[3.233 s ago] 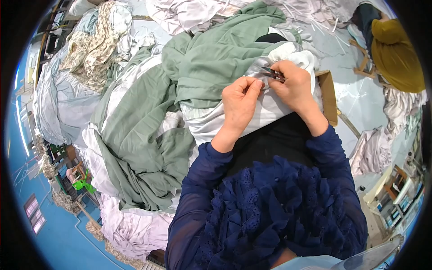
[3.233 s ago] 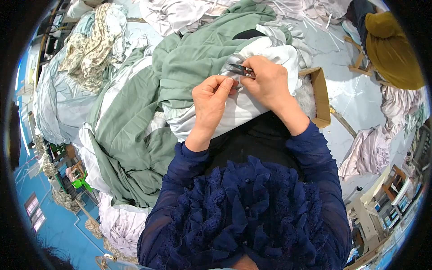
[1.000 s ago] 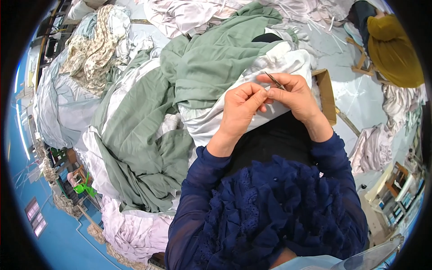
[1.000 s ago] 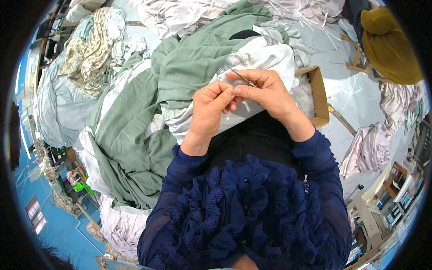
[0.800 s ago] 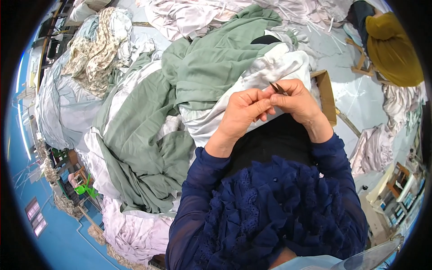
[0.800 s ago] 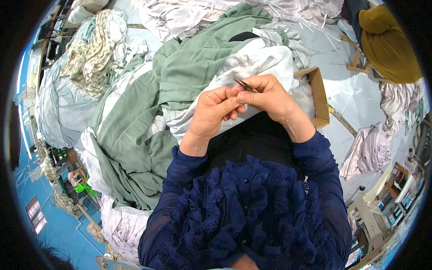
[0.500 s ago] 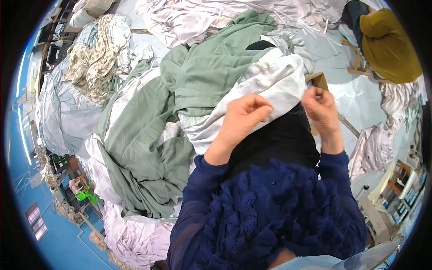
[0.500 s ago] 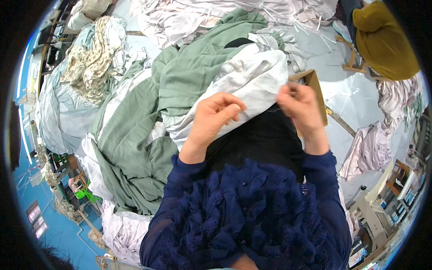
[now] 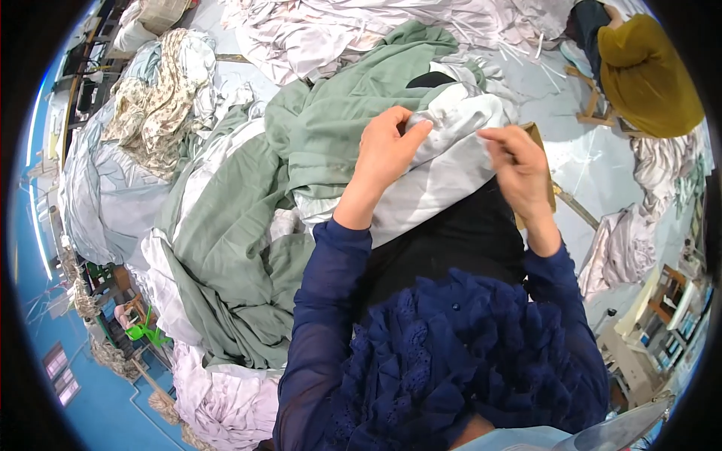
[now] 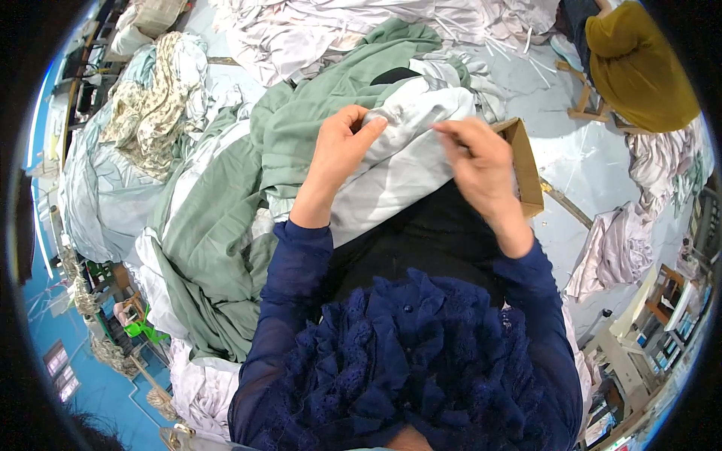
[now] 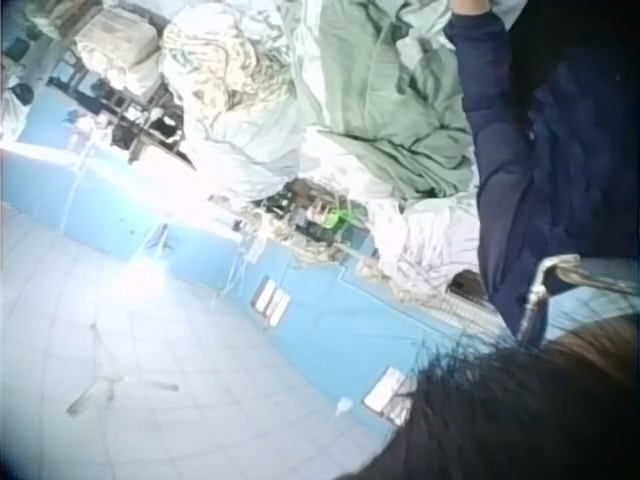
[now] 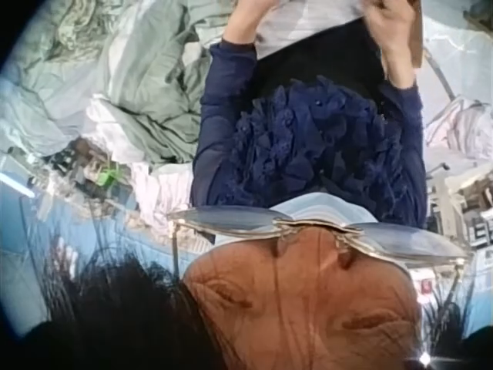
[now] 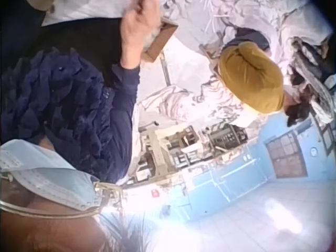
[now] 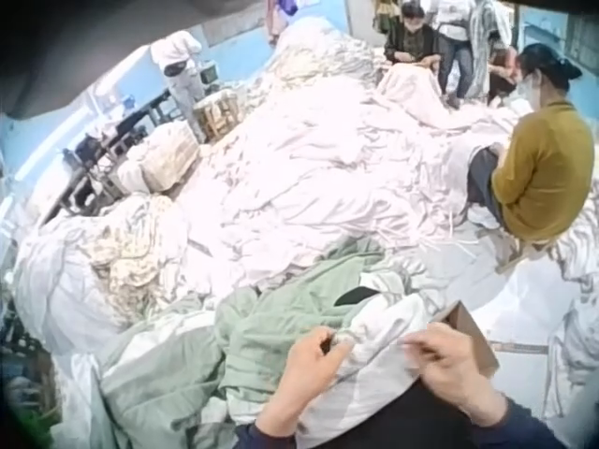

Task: Trimming excess threads from fabric components using manual nippers.

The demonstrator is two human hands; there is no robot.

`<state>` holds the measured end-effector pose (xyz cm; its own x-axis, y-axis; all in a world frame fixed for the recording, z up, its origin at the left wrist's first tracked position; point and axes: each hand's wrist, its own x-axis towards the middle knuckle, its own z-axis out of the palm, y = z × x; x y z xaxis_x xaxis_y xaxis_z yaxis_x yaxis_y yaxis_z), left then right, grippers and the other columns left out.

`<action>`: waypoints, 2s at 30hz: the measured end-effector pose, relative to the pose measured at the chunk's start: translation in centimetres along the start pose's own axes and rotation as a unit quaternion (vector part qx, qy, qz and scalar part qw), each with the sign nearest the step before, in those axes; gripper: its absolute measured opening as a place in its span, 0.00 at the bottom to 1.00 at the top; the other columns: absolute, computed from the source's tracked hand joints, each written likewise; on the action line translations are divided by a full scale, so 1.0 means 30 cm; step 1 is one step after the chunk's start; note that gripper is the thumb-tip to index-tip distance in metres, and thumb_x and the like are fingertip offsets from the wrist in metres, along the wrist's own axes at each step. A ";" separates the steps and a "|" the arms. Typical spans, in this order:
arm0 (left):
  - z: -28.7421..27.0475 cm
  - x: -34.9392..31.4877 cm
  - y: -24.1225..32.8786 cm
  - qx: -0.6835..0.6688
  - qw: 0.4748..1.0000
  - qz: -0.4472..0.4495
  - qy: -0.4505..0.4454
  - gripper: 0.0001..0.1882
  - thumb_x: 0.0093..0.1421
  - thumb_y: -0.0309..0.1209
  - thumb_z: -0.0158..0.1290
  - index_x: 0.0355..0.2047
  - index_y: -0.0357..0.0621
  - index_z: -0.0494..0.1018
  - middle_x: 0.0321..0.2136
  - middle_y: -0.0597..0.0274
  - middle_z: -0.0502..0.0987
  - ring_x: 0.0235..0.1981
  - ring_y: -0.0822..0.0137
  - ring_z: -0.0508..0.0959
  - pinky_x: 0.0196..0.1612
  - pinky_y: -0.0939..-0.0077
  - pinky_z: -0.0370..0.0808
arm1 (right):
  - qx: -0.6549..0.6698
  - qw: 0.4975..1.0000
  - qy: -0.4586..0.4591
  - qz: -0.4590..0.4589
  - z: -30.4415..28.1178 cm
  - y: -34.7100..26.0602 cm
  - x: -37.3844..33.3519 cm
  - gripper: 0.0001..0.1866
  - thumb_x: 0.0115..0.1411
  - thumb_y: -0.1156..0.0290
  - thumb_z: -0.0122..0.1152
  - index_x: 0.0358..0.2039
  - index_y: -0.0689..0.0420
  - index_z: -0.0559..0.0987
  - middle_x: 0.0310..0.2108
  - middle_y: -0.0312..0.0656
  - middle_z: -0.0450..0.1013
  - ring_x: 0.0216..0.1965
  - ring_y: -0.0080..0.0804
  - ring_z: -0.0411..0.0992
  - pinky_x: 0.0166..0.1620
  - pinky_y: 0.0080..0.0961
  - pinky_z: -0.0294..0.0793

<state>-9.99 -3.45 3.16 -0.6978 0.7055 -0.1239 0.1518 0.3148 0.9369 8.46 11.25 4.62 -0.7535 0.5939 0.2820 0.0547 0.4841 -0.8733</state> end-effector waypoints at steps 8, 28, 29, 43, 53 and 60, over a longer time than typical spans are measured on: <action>0.016 -0.003 0.000 -0.188 0.975 -0.093 -0.070 0.12 0.64 0.28 0.57 0.24 0.36 0.75 0.18 0.80 0.66 0.21 0.85 0.59 0.22 0.81 0.55 | -0.045 0.996 -0.051 -0.055 0.162 0.021 0.098 0.12 0.50 0.81 0.70 0.37 0.60 0.83 0.27 0.40 0.72 0.26 0.35 0.71 0.30 0.27 0.69; -0.009 -0.021 0.004 -0.244 0.960 -0.121 -0.069 0.10 0.64 0.28 0.59 0.26 0.36 0.76 0.19 0.80 0.67 0.22 0.85 0.59 0.23 0.83 0.55 | 0.027 0.997 -0.067 -0.040 0.171 0.011 0.116 0.08 0.52 0.83 0.67 0.33 0.62 0.80 0.27 0.39 0.74 0.26 0.28 0.72 0.31 0.22 0.69; -0.005 -0.021 0.004 -0.244 0.960 -0.122 -0.069 0.10 0.64 0.28 0.59 0.26 0.36 0.76 0.19 0.80 0.67 0.22 0.85 0.59 0.23 0.83 0.55 | 0.027 0.997 -0.067 -0.039 0.173 0.015 0.115 0.08 0.52 0.83 0.67 0.33 0.62 0.80 0.27 0.39 0.74 0.26 0.28 0.72 0.31 0.22 0.69; 0.012 -0.024 -0.008 -0.213 0.970 -0.113 -0.040 0.11 0.63 0.27 0.59 0.24 0.36 0.76 0.18 0.79 0.68 0.21 0.85 0.60 0.22 0.82 0.55 | 0.048 0.996 -0.070 0.025 0.157 0.028 0.073 0.05 0.51 0.82 0.63 0.28 0.61 0.76 0.23 0.32 0.70 0.23 0.16 0.63 0.27 0.17 0.63; 0.002 -0.024 0.004 -0.243 0.961 -0.131 -0.034 0.09 0.63 0.28 0.59 0.26 0.37 0.77 0.18 0.78 0.69 0.19 0.85 0.60 0.20 0.83 0.55 | 0.367 0.886 -0.104 0.263 0.075 -0.034 0.037 0.06 0.58 0.74 0.63 0.27 0.58 0.74 0.25 0.31 0.68 0.18 0.11 0.56 0.22 0.12 0.52; 0.003 -0.042 -0.013 -0.226 0.965 -0.134 -0.024 0.09 0.63 0.29 0.59 0.27 0.37 0.77 0.19 0.78 0.70 0.19 0.86 0.61 0.20 0.83 0.55 | 0.556 0.802 -0.066 0.210 0.037 -0.119 0.030 0.09 0.59 0.69 0.65 0.30 0.57 0.72 0.26 0.37 0.64 0.17 0.13 0.53 0.20 0.12 0.51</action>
<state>-9.12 -4.40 2.90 -0.6354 0.6687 -0.3860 -0.3577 0.1881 0.9147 6.86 9.34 7.53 -0.8882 0.4462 -0.1095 -0.2410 -0.6553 -0.7159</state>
